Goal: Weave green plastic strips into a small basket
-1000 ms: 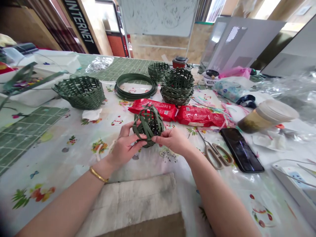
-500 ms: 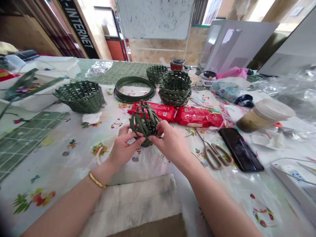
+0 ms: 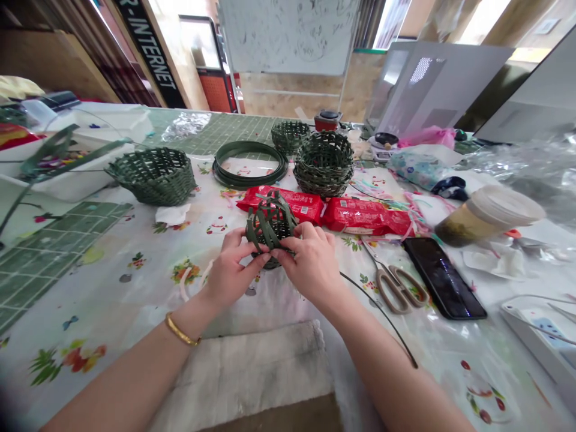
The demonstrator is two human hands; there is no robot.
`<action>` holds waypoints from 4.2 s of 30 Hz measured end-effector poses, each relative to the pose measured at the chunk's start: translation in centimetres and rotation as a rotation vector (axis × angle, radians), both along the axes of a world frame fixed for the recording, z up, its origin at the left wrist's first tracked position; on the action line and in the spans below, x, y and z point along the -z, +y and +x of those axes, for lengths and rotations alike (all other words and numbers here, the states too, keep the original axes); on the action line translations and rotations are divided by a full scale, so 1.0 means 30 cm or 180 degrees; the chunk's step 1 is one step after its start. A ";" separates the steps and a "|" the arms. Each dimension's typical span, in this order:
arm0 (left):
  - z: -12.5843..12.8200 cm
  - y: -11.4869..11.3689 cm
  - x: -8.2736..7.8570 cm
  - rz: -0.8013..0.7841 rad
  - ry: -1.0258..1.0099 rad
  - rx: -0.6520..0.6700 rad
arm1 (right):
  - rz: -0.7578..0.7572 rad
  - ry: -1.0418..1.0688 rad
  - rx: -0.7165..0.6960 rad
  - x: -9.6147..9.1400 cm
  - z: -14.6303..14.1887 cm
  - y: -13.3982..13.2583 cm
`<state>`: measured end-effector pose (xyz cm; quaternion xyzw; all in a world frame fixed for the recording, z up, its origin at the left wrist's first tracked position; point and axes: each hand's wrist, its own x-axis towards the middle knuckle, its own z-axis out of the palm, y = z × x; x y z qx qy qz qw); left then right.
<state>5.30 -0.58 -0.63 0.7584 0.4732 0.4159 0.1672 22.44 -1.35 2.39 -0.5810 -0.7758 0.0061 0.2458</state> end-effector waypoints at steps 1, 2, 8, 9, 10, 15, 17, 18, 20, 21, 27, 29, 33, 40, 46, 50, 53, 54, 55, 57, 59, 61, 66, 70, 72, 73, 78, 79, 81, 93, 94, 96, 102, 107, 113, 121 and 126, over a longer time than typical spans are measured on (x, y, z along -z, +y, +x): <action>-0.001 0.000 0.000 -0.0015 -0.0021 0.0059 | -0.0044 -0.0017 0.0027 0.001 -0.003 0.002; -0.002 0.002 0.000 -0.0044 -0.0055 0.0132 | -0.0063 -0.0040 0.0053 0.002 -0.006 0.003; -0.018 0.014 -0.013 -0.0225 -0.0184 0.0350 | -0.0012 0.0057 -0.0012 0.006 -0.009 0.010; -0.020 0.013 -0.017 -0.0197 -0.0093 0.0345 | -0.0068 0.0157 -0.0049 0.007 -0.005 0.012; -0.022 0.011 -0.019 -0.0160 0.0028 0.0347 | -0.0141 0.0281 -0.0083 0.007 0.001 0.016; -0.024 0.000 0.010 0.0151 0.0431 0.0322 | -0.0386 0.0743 -0.0129 0.005 0.025 0.026; -0.022 0.002 0.027 0.0285 0.0359 0.0279 | -0.0416 0.0765 -0.0118 0.001 0.026 0.026; -0.021 0.004 0.032 0.0294 0.0295 0.0286 | -0.0437 0.0760 -0.0123 -0.001 0.025 0.027; -0.016 0.010 0.031 0.0193 0.0157 0.0321 | -0.0488 0.0747 -0.0152 -0.007 0.021 0.027; -0.013 0.012 0.026 0.0105 0.0105 0.0326 | -0.0517 0.0742 -0.0171 -0.010 0.019 0.028; -0.006 0.019 -0.011 -0.0208 -0.0005 0.0216 | -0.0606 0.0699 -0.0244 -0.014 0.013 0.028; -0.009 0.021 -0.012 -0.0238 0.0017 0.0217 | -0.0559 0.0691 -0.0275 -0.011 0.013 0.026; -0.019 0.029 -0.003 -0.0254 0.0057 0.0305 | -0.0481 0.0600 -0.0283 -0.013 0.011 0.017; -0.034 0.033 0.036 -0.0451 -0.0397 0.0706 | -0.0433 0.0599 -0.0381 -0.012 0.027 0.009; -0.095 0.009 0.001 0.0225 -0.1033 0.0123 | -0.0609 0.0546 -0.0276 -0.015 0.020 0.007; -0.121 -0.015 -0.056 0.0327 -0.0610 -0.0074 | -0.0647 0.0538 -0.0108 -0.017 0.001 0.001; -0.092 -0.032 -0.074 -0.0348 -0.0131 0.0279 | -0.0605 0.0534 -0.0106 -0.015 -0.003 -0.005; -0.077 -0.036 -0.075 -0.0447 -0.0147 0.0218 | -0.0586 0.0509 -0.0104 -0.015 -0.004 -0.008; -0.063 -0.037 -0.076 -0.0550 -0.0212 0.0153 | -0.0569 0.0468 -0.0101 -0.016 -0.005 -0.011; -0.037 -0.037 -0.076 -0.0872 -0.0430 0.0111 | -0.0539 0.0355 -0.0099 -0.019 -0.007 -0.017; -0.017 -0.031 -0.079 -0.1522 -0.0621 0.0382 | -0.0510 0.0270 -0.0124 -0.021 -0.009 -0.021; -0.004 -0.019 -0.085 -0.2219 -0.0670 0.0729 | -0.0476 0.0254 -0.0194 -0.020 -0.006 -0.019; -0.014 0.019 -0.080 -0.2270 -0.0196 0.0752 | -0.0456 0.0329 -0.0275 -0.010 0.007 -0.004; -0.033 0.024 -0.045 -0.1635 0.0080 0.0471 | -0.0452 0.0383 -0.0272 -0.006 0.005 -0.001; -0.030 0.016 -0.037 -0.1370 0.0205 0.0294 | -0.0451 0.0393 -0.0243 -0.007 0.001 -0.003; -0.025 0.011 -0.037 -0.1139 0.0352 0.0194 | -0.0448 0.0382 -0.0221 -0.008 0.000 -0.005; -0.004 -0.005 -0.050 0.0225 0.0973 -0.0591 | -0.0404 0.0156 -0.0176 -0.008 -0.003 -0.017; -0.002 -0.002 -0.047 0.0256 0.0874 -0.0593 | -0.0399 0.0130 -0.0179 -0.005 -0.003 -0.019; 0.001 0.010 -0.033 0.0073 0.0512 -0.0331 | -0.0365 0.0173 -0.0194 0.004 -0.003 -0.017; 0.021 0.033 -0.003 -0.0223 0.0003 -0.0338 | 0.0227 0.0033 -0.0038 -0.101 0.065 -0.044; 0.021 0.034 -0.005 -0.0257 -0.0008 -0.0336 | 0.0144 -0.0191 0.0082 -0.108 0.063 -0.053; 0.019 0.038 -0.007 -0.0303 -0.0059 -0.0254 | -0.0118 -0.0608 0.0273 -0.111 0.053 -0.064; 0.024 0.036 0.007 -0.0805 -0.0996 -0.0108 | -0.1075 -0.0828 -0.0236 -0.103 0.001 -0.081; 0.028 0.033 0.008 -0.0934 -0.1094 -0.0109 | -0.1661 -0.0071 -0.0273 -0.075 0.009 -0.065; 0.024 0.045 0.014 -0.0804 -0.0943 -0.0131 | -0.2797 0.3279 0.0004 0.008 0.046 0.006; 0.007 0.065 0.048 -0.0853 -0.1171 0.0052 | -0.1490 0.2558 0.0089 0.050 -0.024 -0.028; 0.019 0.047 0.029 -0.0847 -0.1143 0.0050 | -0.0611 0.1329 0.0067 0.021 -0.055 -0.070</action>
